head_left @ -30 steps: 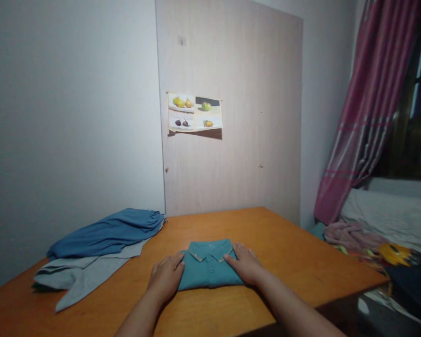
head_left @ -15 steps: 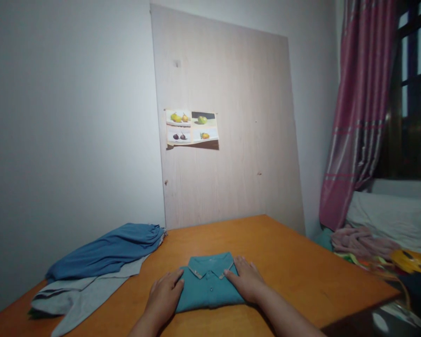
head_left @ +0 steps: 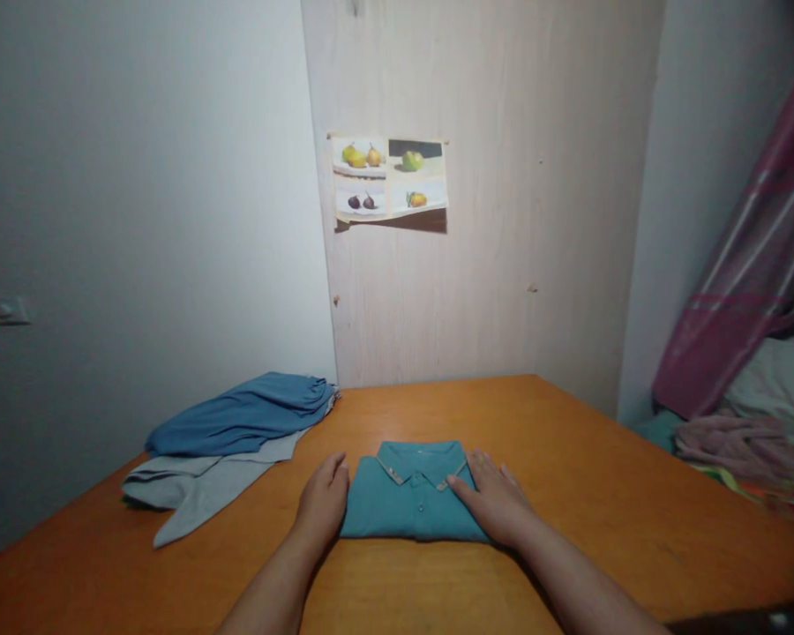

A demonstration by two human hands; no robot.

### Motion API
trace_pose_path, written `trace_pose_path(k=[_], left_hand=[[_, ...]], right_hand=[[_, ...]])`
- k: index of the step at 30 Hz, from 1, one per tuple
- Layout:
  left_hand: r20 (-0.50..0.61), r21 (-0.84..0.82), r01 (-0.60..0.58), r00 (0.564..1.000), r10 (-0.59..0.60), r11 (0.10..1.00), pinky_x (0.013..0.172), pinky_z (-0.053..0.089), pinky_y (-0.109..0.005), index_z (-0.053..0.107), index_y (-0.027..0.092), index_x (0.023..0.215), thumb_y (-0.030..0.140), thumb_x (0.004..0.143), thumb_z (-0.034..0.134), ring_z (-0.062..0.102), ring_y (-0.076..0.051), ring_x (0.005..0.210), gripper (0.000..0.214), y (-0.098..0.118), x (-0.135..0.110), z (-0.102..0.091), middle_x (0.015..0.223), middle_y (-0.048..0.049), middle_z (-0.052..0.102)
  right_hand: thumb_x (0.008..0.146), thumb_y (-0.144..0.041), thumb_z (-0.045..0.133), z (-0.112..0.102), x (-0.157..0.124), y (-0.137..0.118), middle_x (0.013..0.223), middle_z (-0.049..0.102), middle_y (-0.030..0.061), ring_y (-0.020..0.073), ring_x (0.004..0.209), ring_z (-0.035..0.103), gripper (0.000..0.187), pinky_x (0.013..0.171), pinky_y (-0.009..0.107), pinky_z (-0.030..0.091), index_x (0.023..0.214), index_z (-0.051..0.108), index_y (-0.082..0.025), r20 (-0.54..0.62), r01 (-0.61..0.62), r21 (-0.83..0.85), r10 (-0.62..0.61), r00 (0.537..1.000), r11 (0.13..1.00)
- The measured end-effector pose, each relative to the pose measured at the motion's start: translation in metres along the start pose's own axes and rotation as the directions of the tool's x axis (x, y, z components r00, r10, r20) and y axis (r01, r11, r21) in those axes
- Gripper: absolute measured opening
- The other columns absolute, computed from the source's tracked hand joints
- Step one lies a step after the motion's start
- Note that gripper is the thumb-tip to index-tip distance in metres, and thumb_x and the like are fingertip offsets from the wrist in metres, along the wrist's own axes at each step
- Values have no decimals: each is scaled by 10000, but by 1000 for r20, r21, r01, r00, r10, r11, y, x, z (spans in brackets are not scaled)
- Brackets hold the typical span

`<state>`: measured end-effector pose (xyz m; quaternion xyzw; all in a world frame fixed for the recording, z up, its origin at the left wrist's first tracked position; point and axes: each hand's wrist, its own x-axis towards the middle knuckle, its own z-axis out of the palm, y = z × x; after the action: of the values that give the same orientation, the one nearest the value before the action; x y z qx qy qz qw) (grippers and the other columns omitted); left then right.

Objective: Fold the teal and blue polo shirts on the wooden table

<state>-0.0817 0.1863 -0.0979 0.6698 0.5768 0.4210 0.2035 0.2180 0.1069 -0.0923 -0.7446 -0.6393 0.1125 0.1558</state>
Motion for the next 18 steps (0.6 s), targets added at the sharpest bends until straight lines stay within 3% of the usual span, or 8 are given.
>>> trace_pose_path(k=[5,9,14,18], left_hand=[[-2,-40,-6,1000,6,999,1077,433,-412,646,84,1232,353,898,432,580,-281,1258,479,11,-2,1,1317,-182,642],[46,-6,-148,988,148,989,1110,401,-395,649,104,1251,410,930,412,579,-271,1258,503,42,1,3,1323,-174,641],[238,177,-349,923,304,920,1209,248,-419,504,83,1426,490,998,270,394,-260,1430,636,72,3,22,1507,-157,475],[398,325,-362,891,220,874,1221,202,-461,375,54,1509,590,978,258,239,-293,1496,764,63,-2,39,1593,-178,293]], right_hand=[[932,-674,268,2,1,2,1618,249,145,287,1512,167,867,1220,476,99,1560,279,-76,-4,-1,-17,1,1000,1000],[932,-675,270,3,2,2,1616,252,144,285,1512,170,870,1221,472,90,1559,281,-72,-9,-3,-22,3,1000,1000],[926,-689,289,4,1,2,1616,257,140,297,1511,169,868,1221,469,92,1552,312,-88,-19,-12,4,12,1000,1000],[925,-690,313,5,1,4,1620,248,128,294,1512,165,863,1222,467,86,1560,298,-105,-35,-13,18,14,999,1000]])
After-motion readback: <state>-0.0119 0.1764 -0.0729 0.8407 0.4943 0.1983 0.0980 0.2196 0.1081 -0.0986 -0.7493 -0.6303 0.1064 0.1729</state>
